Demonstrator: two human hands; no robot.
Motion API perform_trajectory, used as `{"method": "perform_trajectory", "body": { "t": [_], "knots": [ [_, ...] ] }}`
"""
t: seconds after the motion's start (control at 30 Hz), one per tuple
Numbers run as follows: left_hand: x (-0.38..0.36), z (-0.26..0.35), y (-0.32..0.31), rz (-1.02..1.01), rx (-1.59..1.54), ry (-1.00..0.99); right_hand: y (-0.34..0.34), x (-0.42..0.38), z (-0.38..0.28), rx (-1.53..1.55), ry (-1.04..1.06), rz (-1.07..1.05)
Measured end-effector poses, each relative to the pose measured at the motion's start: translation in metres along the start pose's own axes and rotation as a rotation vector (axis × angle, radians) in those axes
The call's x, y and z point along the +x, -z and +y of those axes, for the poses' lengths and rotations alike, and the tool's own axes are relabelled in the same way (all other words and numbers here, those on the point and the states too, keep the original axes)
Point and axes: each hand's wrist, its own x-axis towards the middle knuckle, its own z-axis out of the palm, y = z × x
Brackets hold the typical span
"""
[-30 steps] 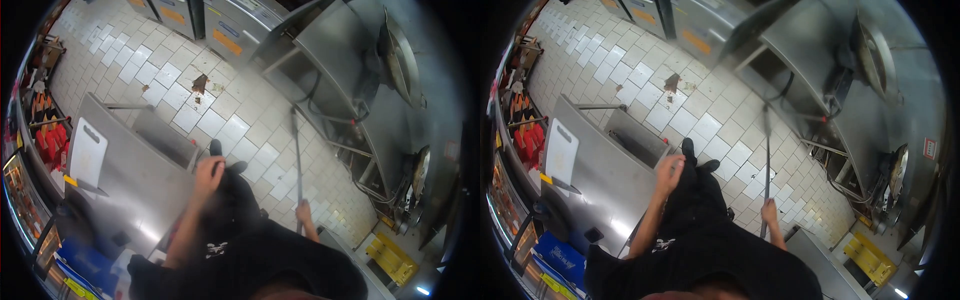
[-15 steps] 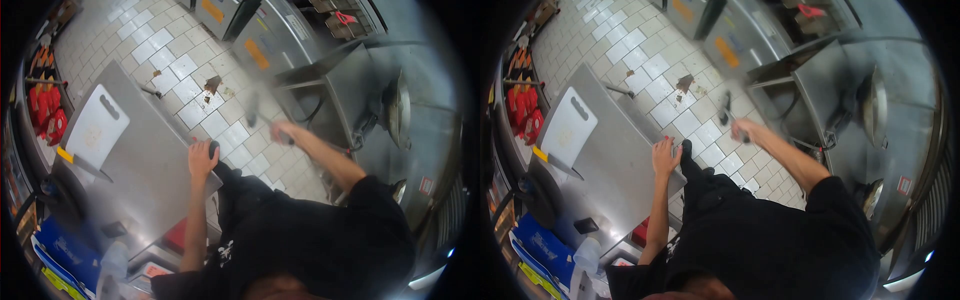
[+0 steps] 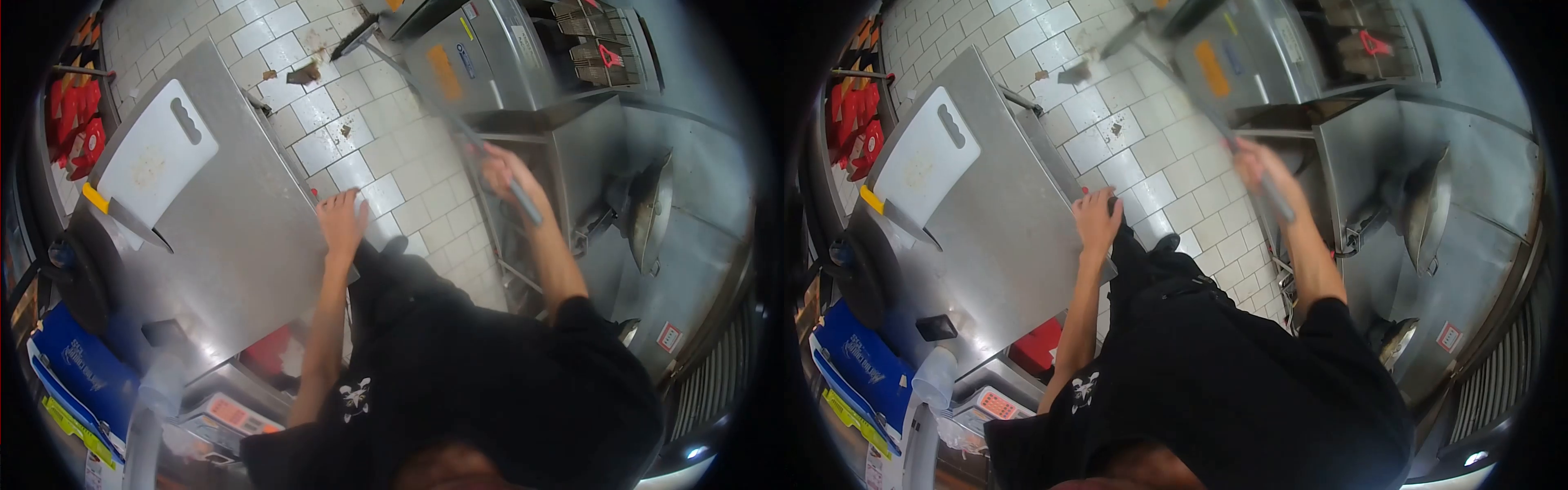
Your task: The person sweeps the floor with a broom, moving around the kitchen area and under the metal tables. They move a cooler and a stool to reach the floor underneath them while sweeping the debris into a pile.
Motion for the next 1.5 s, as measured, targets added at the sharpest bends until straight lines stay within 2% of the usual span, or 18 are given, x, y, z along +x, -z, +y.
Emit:
{"method": "perform_trajectory", "body": {
  "t": [0.07,0.13,0.17,0.3,0.4,0.43,0.5,0.57,0.6,0.67,0.73,0.8,0.97,1.1,1.17,1.23,1.4,1.5],
  "knots": [
    [0.009,0.026,-0.013,0.015,-0.045,0.09,0.021,-0.048,0.038,0.039,-0.015,0.042],
    [0.017,0.047,-0.013,-0.047,-0.011,-0.117,0.044,-0.096,0.072,0.042,-0.037,0.119],
    [0.018,0.049,-0.008,-0.056,-0.011,-0.108,0.052,-0.119,0.087,0.074,-0.051,0.179],
    [0.025,0.022,0.026,0.182,0.15,-0.018,0.061,-0.199,0.119,0.005,-0.287,0.484],
    [0.02,-0.007,0.039,0.189,0.232,0.043,0.061,-0.216,0.135,0.109,-0.447,0.465],
    [0.019,-0.006,0.039,0.184,0.238,0.055,0.064,-0.207,0.138,0.11,-0.49,0.5],
    [0.025,-0.003,0.037,0.002,0.435,0.075,0.091,-0.175,0.155,0.101,-0.533,0.531],
    [0.024,-0.01,0.032,0.025,0.407,0.103,0.147,-0.13,0.183,0.29,-0.57,0.414],
    [0.021,-0.011,0.03,0.04,0.381,0.123,0.144,-0.111,0.18,0.32,-0.565,0.276],
    [0.016,-0.009,0.028,0.051,0.39,0.152,0.144,-0.073,0.187,0.171,-0.486,0.188],
    [0.024,-0.012,0.028,0.058,0.413,0.161,0.101,-0.038,0.161,0.191,-0.563,0.21],
    [0.02,-0.011,0.029,0.054,0.4,0.167,0.067,-0.026,0.132,0.552,-0.648,0.103],
    [0.022,-0.012,0.028,0.056,0.409,0.174,-0.005,0.008,0.066,0.467,-0.58,-0.132],
    [0.022,-0.011,0.028,0.085,0.43,0.165,-0.047,0.071,0.035,0.418,-0.495,-0.343],
    [0.024,-0.011,0.028,0.094,0.437,0.174,-0.061,0.119,0.02,0.318,-0.34,-0.412],
    [0.023,-0.01,0.028,0.111,0.447,0.186,-0.069,0.171,0.003,0.412,-0.465,-0.652],
    [0.023,-0.011,0.026,0.134,0.486,0.186,-0.073,0.218,-0.013,0.297,-0.384,-0.633],
    [0.022,-0.013,0.024,0.181,0.481,0.185,-0.089,0.141,-0.03,-0.414,-0.138,-0.204]
  ]
}}
